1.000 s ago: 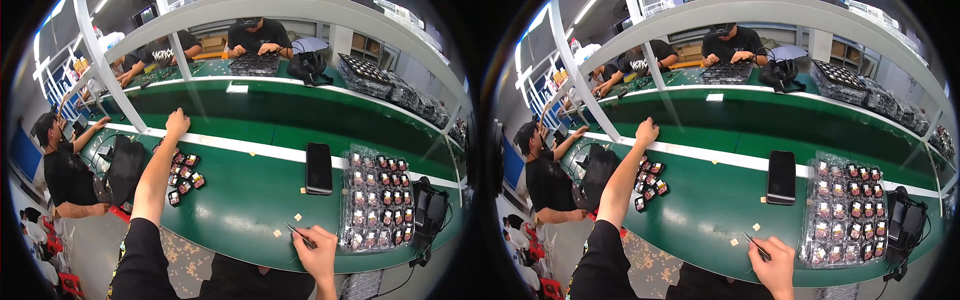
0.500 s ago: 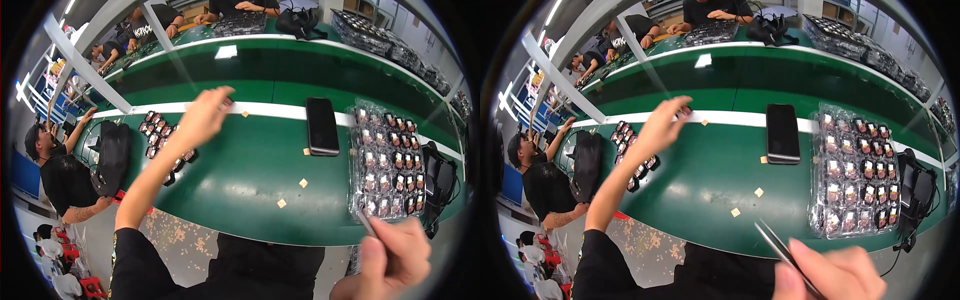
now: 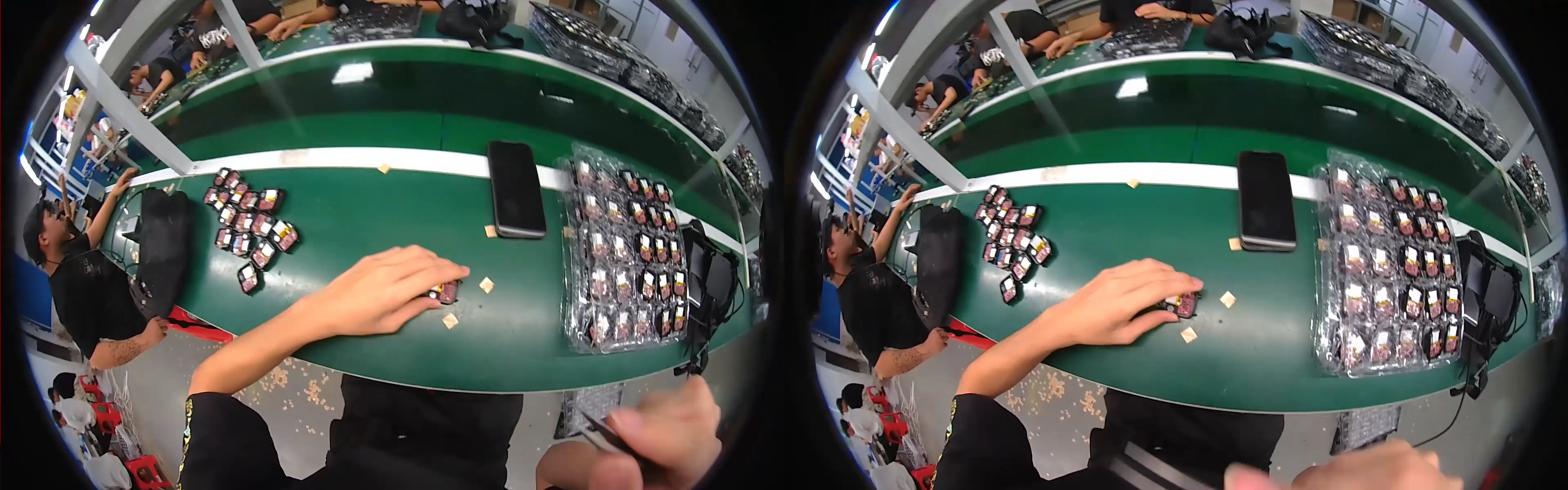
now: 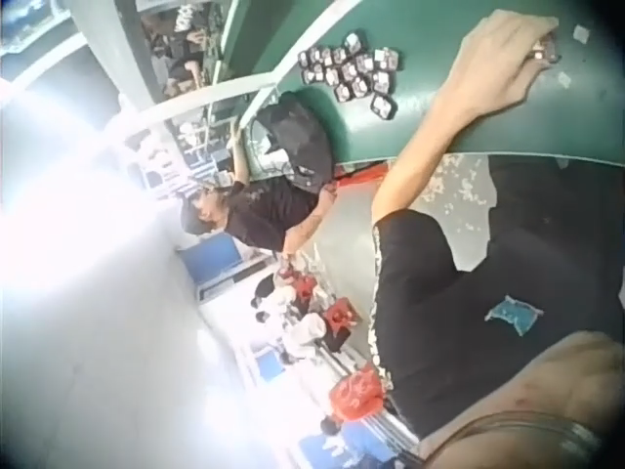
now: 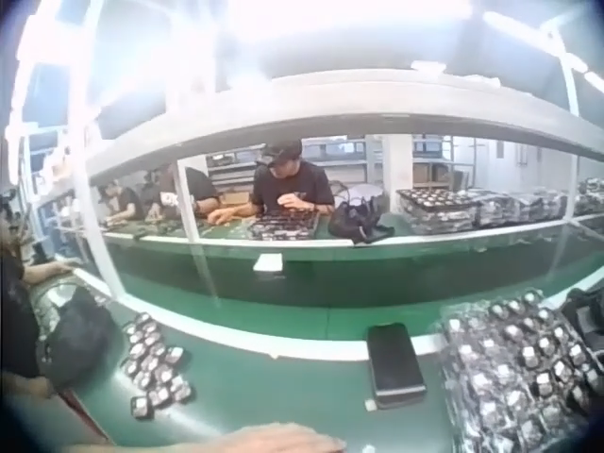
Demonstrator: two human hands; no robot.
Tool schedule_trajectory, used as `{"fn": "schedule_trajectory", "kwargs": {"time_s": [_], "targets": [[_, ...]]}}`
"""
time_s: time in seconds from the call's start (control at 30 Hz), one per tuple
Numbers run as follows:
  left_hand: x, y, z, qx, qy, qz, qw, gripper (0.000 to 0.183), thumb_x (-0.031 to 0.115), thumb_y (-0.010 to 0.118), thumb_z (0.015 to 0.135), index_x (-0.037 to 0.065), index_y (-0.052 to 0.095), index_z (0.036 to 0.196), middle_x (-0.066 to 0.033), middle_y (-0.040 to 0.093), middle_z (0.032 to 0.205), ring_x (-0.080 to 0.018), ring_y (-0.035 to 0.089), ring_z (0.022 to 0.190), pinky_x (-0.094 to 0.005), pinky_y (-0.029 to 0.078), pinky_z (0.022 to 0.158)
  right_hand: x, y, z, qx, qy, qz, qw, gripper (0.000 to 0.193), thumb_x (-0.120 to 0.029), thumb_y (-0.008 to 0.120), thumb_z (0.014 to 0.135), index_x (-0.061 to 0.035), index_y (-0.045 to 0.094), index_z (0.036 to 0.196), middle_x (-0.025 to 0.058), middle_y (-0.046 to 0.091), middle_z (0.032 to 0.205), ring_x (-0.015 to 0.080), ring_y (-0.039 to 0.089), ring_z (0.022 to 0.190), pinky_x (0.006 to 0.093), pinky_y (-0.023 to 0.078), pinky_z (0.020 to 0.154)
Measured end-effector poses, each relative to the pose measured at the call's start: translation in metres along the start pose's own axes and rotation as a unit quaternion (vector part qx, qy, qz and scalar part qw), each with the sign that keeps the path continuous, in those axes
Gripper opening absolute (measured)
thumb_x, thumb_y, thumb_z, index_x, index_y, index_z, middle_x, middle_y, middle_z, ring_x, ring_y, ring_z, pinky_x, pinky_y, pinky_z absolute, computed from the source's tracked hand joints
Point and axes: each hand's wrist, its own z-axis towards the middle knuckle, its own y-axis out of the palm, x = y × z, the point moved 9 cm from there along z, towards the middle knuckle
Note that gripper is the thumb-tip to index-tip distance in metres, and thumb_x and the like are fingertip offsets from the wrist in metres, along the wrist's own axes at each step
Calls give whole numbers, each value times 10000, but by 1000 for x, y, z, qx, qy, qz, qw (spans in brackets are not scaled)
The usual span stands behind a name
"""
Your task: Assembling internal components of a small electronic device, likely a smartwatch, using tweezers.
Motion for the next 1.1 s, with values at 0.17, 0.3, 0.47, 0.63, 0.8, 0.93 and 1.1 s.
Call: {"fn": "schedule_trajectory", "kwargs": {"time_s": [0.17,0.3,0.47,0.63,0.8,0.93,1.1], "targets": [[-4,-17,-7,41,-18,62,997,700,273,938,840,50,669,1446,-139,707,1367,-367,675,1242,-471,541,1059,91,31,-17,142,64,-18,988,241,88,869,756,51,848,993,74,702,672,93,617,548,229,418,495],[-21,-18,-10,42,-67,64,995,679,297,965,791,63,718,1378,-100,685,1228,-328,644,1136,-437,513,1002,161,67,-41,98,178,51,978,181,53,867,850,42,847,1029,20,653,708,37,534,577,218,327,512],[-15,-5,-6,15,-45,22,999,557,247,953,804,69,769,1299,-61,703,1165,-280,654,1064,-415,469,998,192,81,-45,90,203,80,972,172,58,860,874,47,845,1044,10,653,734,14,531,596,204,319,518],[-8,10,-5,-48,-73,-42,995,558,249,959,795,62,783,1291,-49,739,1067,-250,679,973,-388,448,959,206,92,-39,30,184,114,976,164,55,858,887,42,846,1050,10,659,757,-1,514,577,204,307,509],[-11,8,-1,-45,-73,-64,994,572,293,964,774,31,815,1260,-51,731,969,-237,665,906,-370,430,927,212,101,-40,33,186,80,979,114,72,822,826,31,817,932,11,620,684,30,483,504,238,302,485],[-18,12,-2,-49,-81,-69,993,601,358,953,762,25,824,1245,-57,717,922,-237,643,866,-374,408,886,210,106,-31,27,172,55,983,122,70,822,812,21,817,924,23,623,672,50,490,492,249,319,477],[-20,11,-2,-57,-85,-61,993,630,413,940,750,28,829,1235,-61,714,912,-234,631,840,-379,387,852,208,110,-29,-6,175,31,984,133,82,815,828,49,834,956,13,634,709,24,474,556,220,304,515]]}}
